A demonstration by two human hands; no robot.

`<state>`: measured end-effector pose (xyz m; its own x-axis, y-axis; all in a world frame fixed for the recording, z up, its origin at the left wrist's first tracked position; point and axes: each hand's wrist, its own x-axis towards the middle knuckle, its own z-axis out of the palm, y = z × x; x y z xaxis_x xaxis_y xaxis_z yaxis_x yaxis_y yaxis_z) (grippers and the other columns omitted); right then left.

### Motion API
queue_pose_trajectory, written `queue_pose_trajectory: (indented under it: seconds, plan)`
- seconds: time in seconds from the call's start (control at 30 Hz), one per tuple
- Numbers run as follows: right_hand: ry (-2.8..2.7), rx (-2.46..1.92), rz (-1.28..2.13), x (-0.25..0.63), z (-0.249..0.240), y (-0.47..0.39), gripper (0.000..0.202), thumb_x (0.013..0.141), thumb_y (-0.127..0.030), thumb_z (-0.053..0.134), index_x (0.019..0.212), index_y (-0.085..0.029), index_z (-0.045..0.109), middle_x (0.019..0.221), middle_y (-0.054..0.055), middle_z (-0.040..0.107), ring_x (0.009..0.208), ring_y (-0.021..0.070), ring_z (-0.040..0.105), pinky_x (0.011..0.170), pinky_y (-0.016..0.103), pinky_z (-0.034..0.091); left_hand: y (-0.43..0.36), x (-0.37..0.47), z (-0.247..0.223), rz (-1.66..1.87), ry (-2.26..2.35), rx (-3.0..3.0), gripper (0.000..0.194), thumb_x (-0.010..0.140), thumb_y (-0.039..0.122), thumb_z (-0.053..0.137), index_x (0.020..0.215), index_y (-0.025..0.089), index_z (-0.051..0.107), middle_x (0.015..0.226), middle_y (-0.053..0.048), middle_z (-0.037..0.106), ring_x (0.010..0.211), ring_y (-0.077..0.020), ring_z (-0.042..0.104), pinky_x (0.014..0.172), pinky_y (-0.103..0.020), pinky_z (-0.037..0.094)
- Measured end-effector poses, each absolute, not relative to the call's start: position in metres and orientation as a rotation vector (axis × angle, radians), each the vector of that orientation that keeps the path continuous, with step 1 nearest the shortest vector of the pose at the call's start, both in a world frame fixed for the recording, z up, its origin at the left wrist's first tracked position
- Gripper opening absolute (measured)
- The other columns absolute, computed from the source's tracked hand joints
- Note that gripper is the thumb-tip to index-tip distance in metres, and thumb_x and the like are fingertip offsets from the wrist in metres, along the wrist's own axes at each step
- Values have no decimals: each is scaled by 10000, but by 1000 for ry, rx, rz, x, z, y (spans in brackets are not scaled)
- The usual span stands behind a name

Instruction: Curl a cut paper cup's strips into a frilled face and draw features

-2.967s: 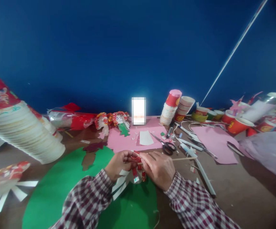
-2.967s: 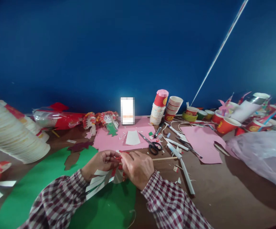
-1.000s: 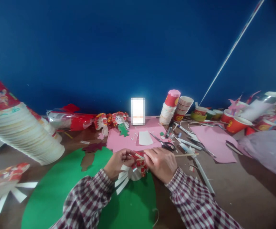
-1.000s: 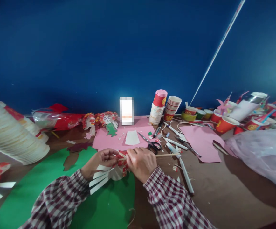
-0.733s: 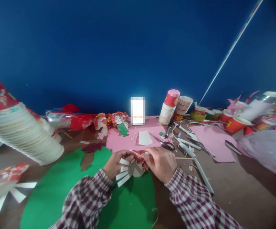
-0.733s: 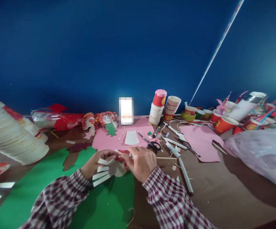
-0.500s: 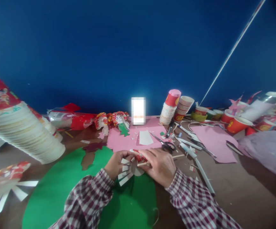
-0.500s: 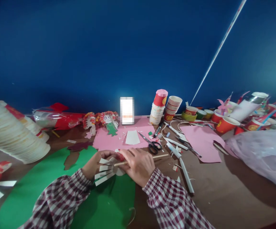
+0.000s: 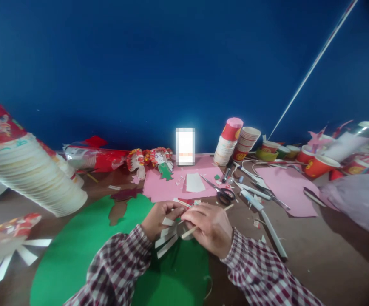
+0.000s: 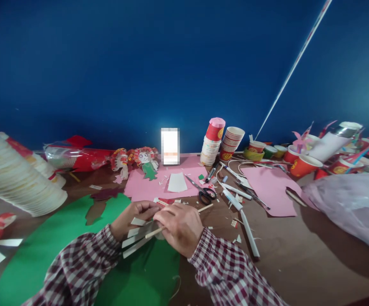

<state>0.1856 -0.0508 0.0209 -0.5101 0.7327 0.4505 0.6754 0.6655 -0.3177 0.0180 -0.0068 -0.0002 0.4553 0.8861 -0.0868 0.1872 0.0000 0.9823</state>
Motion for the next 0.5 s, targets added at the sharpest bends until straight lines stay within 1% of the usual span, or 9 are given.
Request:
queue_pose_trajectory:
  seconds: [0.07, 0.13, 0.17, 0.2, 0.23, 0.3, 0.33, 0.43, 0.5]
  plan:
    - [-2279, -1145, 126, 185, 20, -51, 104, 800, -185, 488, 868, -209, 563, 780, 18, 611, 761, 140, 540, 695, 239, 381, -6, 17, 1, 778, 1020, 1502, 293, 689, 387, 586, 752, 116, 675, 970, -115, 630, 889, -214, 563, 773, -279, 421]
    - [-2209, -1234, 104, 185, 21, -50, 84, 799, -186, 477, 819, -195, 558, 720, 21, 603, 718, 139, 541, 660, 234, 367, -7, 16, 6, 833, 1056, 1397, 361, 689, 446, 566, 764, 107, 665, 953, -125, 632, 860, -219, 571, 730, -282, 434]
    - [-2170, -1284, 96, 185, 21, -50, 78, 794, -185, 476, 797, -190, 554, 701, 22, 598, 700, 138, 541, 644, 231, 361, -9, 16, 8, 867, 1078, 1308, 429, 714, 497, 509, 797, 102, 654, 866, -120, 648, 784, -208, 584, 665, -281, 442]
    - [-2134, -1332, 91, 185, 21, -50, 71, 785, -180, 479, 778, -186, 550, 687, 21, 595, 684, 136, 541, 628, 227, 355, -10, 17, 11, 879, 1078, 1213, 505, 746, 547, 422, 871, 106, 634, 804, -108, 652, 711, -195, 587, 610, -280, 441]
    - [-2105, -1375, 89, 186, 21, -50, 65, 772, -171, 485, 769, -184, 548, 679, 20, 593, 674, 135, 542, 617, 223, 351, -12, 18, 14, 910, 1061, 1146, 569, 763, 583, 343, 923, 111, 618, 794, -100, 651, 688, -187, 586, 594, -278, 439]
    - [-2080, -1439, 101, 187, 19, -49, 76, 735, -145, 501, 772, -188, 552, 679, 14, 596, 672, 134, 546, 610, 217, 347, -15, 19, 18, 991, 948, 1041, 661, 749, 643, 267, 969, 112, 595, 844, -101, 646, 715, -190, 588, 619, -282, 445]
    - [-2082, -1460, 114, 187, 18, -48, 101, 713, -129, 508, 777, -192, 554, 681, 9, 598, 674, 134, 549, 610, 215, 346, -17, 20, 19, 1022, 879, 1007, 691, 733, 665, 258, 986, 112, 585, 876, -104, 643, 745, -198, 589, 646, -289, 447]
    - [-2101, -1501, 163, 189, 17, -47, 143, 667, -107, 522, 767, -204, 551, 685, -8, 604, 684, 133, 553, 618, 210, 342, -19, 21, 20, 1067, 761, 932, 702, 714, 679, 288, 995, 100, 570, 918, -115, 638, 806, -215, 587, 702, -298, 445]
    - [-2099, -1518, 177, 189, 17, -46, 99, 676, -130, 528, 738, -205, 544, 677, -13, 604, 672, 129, 553, 608, 210, 335, -20, 20, 21, 1063, 749, 884, 692, 722, 671, 286, 985, 95, 565, 876, -115, 646, 775, -215, 594, 669, -296, 450]
